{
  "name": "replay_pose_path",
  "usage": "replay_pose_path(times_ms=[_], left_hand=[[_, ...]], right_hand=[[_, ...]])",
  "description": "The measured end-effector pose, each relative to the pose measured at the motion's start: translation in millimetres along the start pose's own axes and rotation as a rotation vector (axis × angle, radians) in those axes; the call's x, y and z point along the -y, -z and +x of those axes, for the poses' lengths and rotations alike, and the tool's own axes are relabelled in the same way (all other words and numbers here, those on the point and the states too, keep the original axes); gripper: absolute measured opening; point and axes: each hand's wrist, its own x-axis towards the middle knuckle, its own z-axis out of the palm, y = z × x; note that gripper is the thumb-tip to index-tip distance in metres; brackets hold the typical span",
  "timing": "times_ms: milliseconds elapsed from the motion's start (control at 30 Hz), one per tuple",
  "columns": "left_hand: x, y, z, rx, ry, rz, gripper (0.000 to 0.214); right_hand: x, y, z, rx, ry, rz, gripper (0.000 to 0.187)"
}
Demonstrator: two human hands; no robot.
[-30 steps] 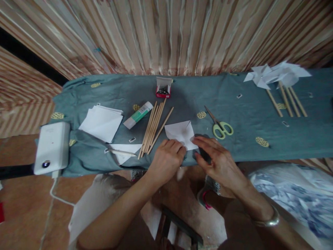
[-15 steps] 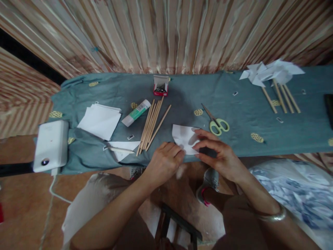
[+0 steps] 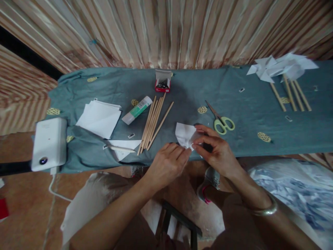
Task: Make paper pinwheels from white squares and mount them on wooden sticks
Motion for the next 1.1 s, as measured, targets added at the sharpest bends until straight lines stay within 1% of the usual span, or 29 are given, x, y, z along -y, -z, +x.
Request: replay_pose_path(times_ms=[100, 200, 667, 1100], left_hand=[[0.2, -0.6, -0.7, 0.012, -0.024, 0.007, 0.024], [0.6, -1.0, -0.7, 0.050, -0.021, 0.001, 0.020], [-1.4, -0.8, 3.1, 0.089, 0.027, -0.061, 0.016], [-1.0, -2.1, 3.1, 0.061, 0.021, -0.027, 0.014]], right_hand=[[2.2, -3.0, 1.1, -0.031, 0.026, -0.069, 0.008], [3.5, -4.7, 1.8, -0.032, 0.030, -0.106, 0.009], [3.1, -8.7, 3.6, -0.058, 0.029, -0.148, 0.007], [2.6, -9.1, 4.5, -0.051, 0.012, -0.137, 0.006]])
